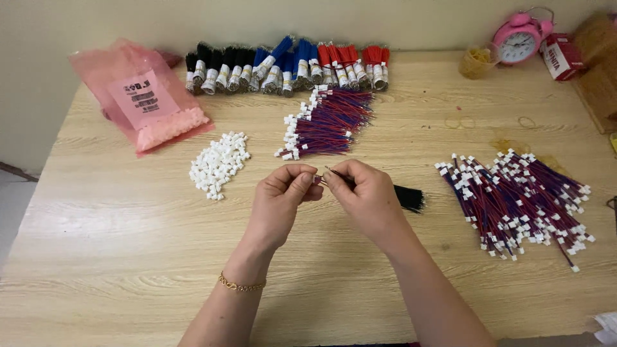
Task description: Attaching small white plastic connectors to the ends of colored wires
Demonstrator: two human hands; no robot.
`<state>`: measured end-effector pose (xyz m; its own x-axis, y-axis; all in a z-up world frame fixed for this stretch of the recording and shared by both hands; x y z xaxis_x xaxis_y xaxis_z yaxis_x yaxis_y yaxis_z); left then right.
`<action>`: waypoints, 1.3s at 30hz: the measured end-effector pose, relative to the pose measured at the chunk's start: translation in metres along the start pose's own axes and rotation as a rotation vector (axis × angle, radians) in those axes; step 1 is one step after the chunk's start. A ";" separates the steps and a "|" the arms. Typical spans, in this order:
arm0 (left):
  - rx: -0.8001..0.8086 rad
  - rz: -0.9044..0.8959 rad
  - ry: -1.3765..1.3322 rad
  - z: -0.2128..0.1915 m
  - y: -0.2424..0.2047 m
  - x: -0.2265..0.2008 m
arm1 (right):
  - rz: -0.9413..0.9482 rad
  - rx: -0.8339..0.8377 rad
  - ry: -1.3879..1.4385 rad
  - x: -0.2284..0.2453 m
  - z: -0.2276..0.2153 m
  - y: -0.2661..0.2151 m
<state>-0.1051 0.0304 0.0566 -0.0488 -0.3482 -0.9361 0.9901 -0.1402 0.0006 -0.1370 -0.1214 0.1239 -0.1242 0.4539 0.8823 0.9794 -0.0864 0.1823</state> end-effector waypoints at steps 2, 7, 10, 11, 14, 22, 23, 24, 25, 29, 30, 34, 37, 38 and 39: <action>0.002 -0.011 -0.009 0.001 0.001 0.003 | 0.009 -0.012 0.007 -0.006 0.001 0.000; -0.008 0.001 -0.049 0.001 0.007 0.014 | -0.037 0.043 -0.071 0.001 0.001 0.003; -0.011 -0.005 -0.039 0.003 0.002 0.004 | -0.034 0.024 -0.117 -0.005 0.001 0.003; -0.013 -0.007 -0.039 0.003 0.002 0.007 | -0.032 0.025 -0.116 -0.004 0.001 0.003; -0.008 -0.009 -0.050 0.001 0.005 0.014 | -0.044 0.058 -0.114 0.000 0.004 0.002; -0.029 -0.056 0.012 -0.006 0.005 0.026 | 0.073 0.131 -0.114 -0.010 0.012 0.004; -0.025 -0.059 0.011 -0.009 0.004 0.026 | 0.076 0.127 -0.116 -0.011 0.012 0.004; -0.022 -0.076 0.062 -0.011 0.003 0.026 | 0.093 0.187 -0.100 -0.013 0.014 0.003; -0.020 -0.093 0.113 -0.013 0.001 0.026 | 0.110 0.247 -0.083 -0.015 0.015 0.003; -0.026 -0.073 0.572 -0.029 -0.001 0.015 | 0.249 0.173 -0.174 -0.035 -0.004 0.008; -0.001 -0.047 0.853 -0.038 0.003 0.024 | 0.252 0.068 -0.112 -0.042 -0.017 0.012; -0.006 0.189 1.426 -0.032 0.021 0.035 | 0.229 -0.103 -0.148 -0.052 -0.055 0.022; 0.011 0.439 1.297 0.010 0.050 0.024 | 0.181 -0.180 -0.052 -0.061 -0.059 0.022; 0.012 0.443 1.295 0.021 0.066 0.032 | 0.178 -0.183 -0.053 -0.065 -0.060 0.021; 0.016 0.489 1.357 0.034 0.081 0.040 | 0.144 -0.167 0.015 -0.069 -0.061 0.020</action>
<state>-0.0313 -0.0263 0.0316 0.4583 0.7683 -0.4467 0.8686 -0.2806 0.4085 -0.1184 -0.2081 0.0930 0.0115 0.4135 0.9104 0.9474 -0.2958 0.1224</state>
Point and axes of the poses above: each hand's wrist, its own y-axis towards the middle knuckle, its own z-axis out of the palm, x = y × z, the point moved 3 cm from there along y, towards the middle knuckle, and after that the axes turned 2 degrees about z, right-handed, at the moved point
